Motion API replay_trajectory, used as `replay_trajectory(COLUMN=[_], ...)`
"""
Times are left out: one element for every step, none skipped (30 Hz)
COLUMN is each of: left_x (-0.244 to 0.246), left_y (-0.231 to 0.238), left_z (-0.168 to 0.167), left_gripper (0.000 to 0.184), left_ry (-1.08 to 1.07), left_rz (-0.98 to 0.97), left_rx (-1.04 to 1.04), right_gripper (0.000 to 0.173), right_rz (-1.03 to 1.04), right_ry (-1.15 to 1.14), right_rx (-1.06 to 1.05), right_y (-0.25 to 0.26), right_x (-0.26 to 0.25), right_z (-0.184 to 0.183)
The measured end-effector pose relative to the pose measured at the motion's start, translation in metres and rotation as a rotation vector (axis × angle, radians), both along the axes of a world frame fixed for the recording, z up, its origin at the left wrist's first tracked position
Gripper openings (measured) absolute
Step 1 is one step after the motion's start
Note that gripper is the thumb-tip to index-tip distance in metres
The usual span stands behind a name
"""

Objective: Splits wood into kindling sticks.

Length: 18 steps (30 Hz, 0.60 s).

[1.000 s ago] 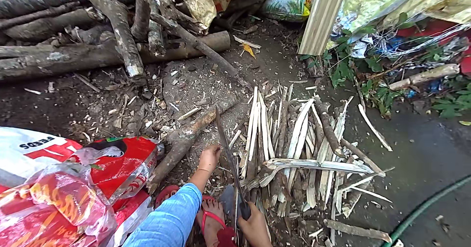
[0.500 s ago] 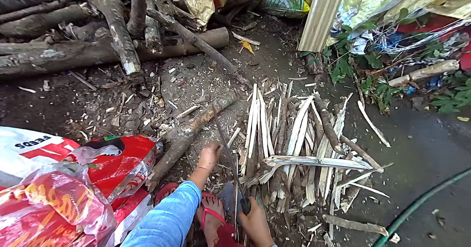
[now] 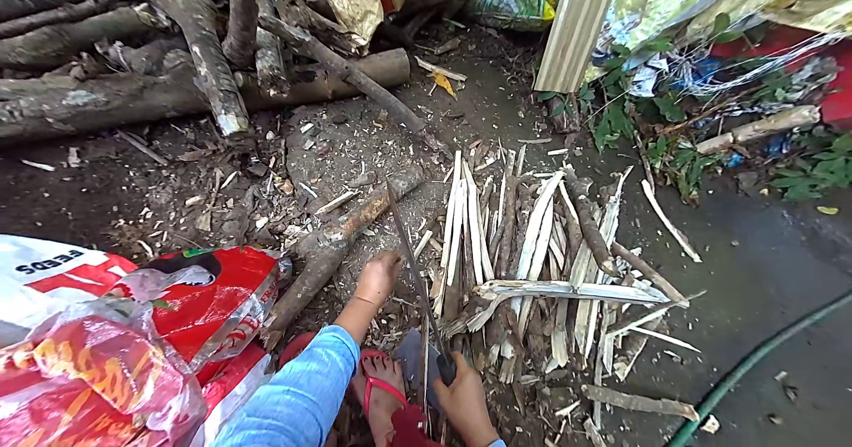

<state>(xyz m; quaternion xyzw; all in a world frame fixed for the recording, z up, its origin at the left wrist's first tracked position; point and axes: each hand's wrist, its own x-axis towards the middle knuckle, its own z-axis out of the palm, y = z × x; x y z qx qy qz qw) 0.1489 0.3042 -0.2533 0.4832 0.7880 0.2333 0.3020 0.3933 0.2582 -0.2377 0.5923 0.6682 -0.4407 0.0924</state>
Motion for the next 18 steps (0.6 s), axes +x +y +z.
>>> replay_trajectory(left_x=[0.0, -0.001, -0.002, -0.004, -0.007, -0.009, -0.012, -0.015, -0.019, -0.022, -0.024, -0.025, -0.026, -0.025, -0.024, -0.022, -0.021, -0.02], left_y=[-0.003, -0.006, -0.006, -0.002, 0.003, 0.003, -0.002, -0.008, -0.014, -0.022, -0.032, -0.042, -0.051, -0.059, -0.066, -0.072, -0.08, -0.087], left_z=[-0.006, -0.014, -0.019, -0.018, -0.011, -0.002, 0.005, 0.009, 0.011, 0.01, 0.007, 0.004, 0.001, -0.001, -0.001, -0.001, -0.002, -0.002], left_gripper=[0.028, 0.029, 0.03, 0.031, 0.033, 0.04, 0.049, 0.057, 0.06, 0.062, 0.062, 0.062, 0.061, 0.06, 0.059, 0.058, 0.058, 0.057], left_ry=[-0.005, -0.025, -0.042, -0.062, -0.09, -0.127, -0.157, -0.174, -0.176, -0.164, -0.148, -0.135, -0.122, -0.115, -0.111, -0.111, -0.106, -0.106], left_rz=[-0.008, -0.016, -0.013, -0.013, -0.008, 0.007, 0.04, 0.094, 0.161, 0.228, 0.286, 0.326, 0.345, 0.352, 0.355, 0.353, 0.352, 0.35], left_rx=[-0.019, -0.075, -0.101, -0.131, -0.158, -0.179, -0.173, -0.131, -0.072, -0.021, 0.007, 0.014, 0.006, 0.002, -0.001, -0.005, -0.01, -0.023], right_gripper=[0.047, 0.049, 0.049, 0.049, 0.048, 0.046, 0.045, 0.044, 0.044, 0.043, 0.042, 0.043, 0.045, 0.046, 0.047, 0.046, 0.045, 0.045], right_rz=[0.014, 0.028, 0.031, 0.025, 0.01, -0.003, -0.016, -0.029, -0.042, -0.054, -0.058, -0.045, -0.022, -0.016, -0.024, -0.038, -0.053, -0.068], right_ry=[-0.031, -0.065, -0.077, -0.066, -0.037, -0.003, 0.031, 0.065, 0.096, 0.105, 0.085, 0.028, -0.044, -0.072, -0.058, -0.02, 0.016, 0.054], right_rx=[-0.031, -0.076, -0.096, -0.09, -0.071, -0.048, -0.021, 0.024, 0.086, 0.12, 0.122, 0.065, -0.026, -0.082, -0.091, -0.07, -0.047, -0.007], right_y=[-0.002, -0.002, 0.001, 0.005, 0.008, 0.004, -0.002, -0.007, -0.012, -0.017, -0.022, -0.022, -0.018, -0.013, -0.008, -0.004, -0.005, -0.007], right_x=[-0.001, -0.003, -0.004, -0.005, -0.004, -0.002, 0.002, 0.004, 0.005, 0.006, 0.006, 0.006, 0.004, 0.003, 0.002, 0.002, 0.002, 0.002], right_z=[-0.002, -0.004, -0.005, -0.005, -0.004, -0.003, -0.003, -0.003, -0.006, -0.011, -0.016, -0.021, -0.023, -0.023, -0.022, -0.02, -0.016, -0.012])
